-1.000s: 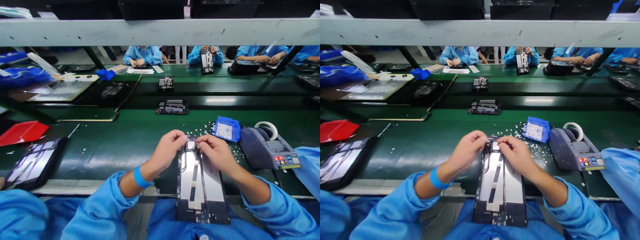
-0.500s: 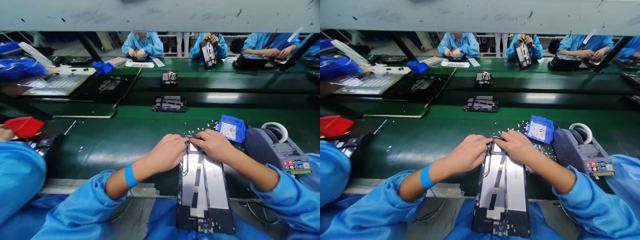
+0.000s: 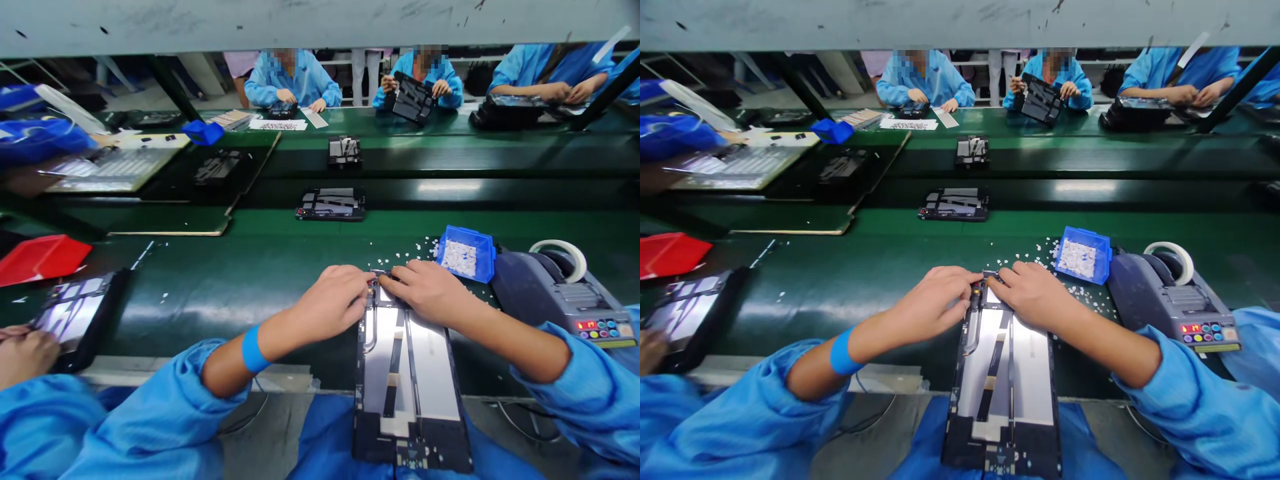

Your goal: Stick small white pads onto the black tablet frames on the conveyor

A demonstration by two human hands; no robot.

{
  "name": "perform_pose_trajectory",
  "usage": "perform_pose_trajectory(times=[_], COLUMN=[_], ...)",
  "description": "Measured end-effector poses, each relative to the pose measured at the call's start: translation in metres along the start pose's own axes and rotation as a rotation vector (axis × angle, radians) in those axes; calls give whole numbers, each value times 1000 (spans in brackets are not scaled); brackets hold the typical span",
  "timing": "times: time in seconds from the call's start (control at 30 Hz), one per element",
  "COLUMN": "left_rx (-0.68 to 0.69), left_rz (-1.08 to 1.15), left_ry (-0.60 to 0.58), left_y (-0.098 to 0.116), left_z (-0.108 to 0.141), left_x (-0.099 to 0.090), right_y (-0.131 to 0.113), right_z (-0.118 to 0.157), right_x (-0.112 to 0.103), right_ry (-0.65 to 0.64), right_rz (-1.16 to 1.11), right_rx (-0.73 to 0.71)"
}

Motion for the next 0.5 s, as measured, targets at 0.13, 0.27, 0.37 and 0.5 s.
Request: perform_pose_trajectory(times=[0.13,0.27,0.37,0.5], left_rx=[-214,-287,-334,-408], left_rz=[261,252,279,391], left_ry=[84,10,-2,-37], left_y=[-23,-33,-40,-48], left_z=[-8,-23,-31,-35], left_x=[-8,4,9,19], right_y=[0,0,0,-1], right_z=[0,1,1,0], right_x=[2,2,3,4], right_ry=[-60,-69,-66,-67], right_rz=[28,49,45,46], right_rx=[-17,-39,-41,-50])
Point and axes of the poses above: each hand's wrist, its own z-axis away from the middle knuckle, its own x-axis out of the palm, y = z × x, the point moved 10 cm from there along -z, towards the middle knuckle, and after that the axes turned 1 degree about -x, right-handed, at the moved point
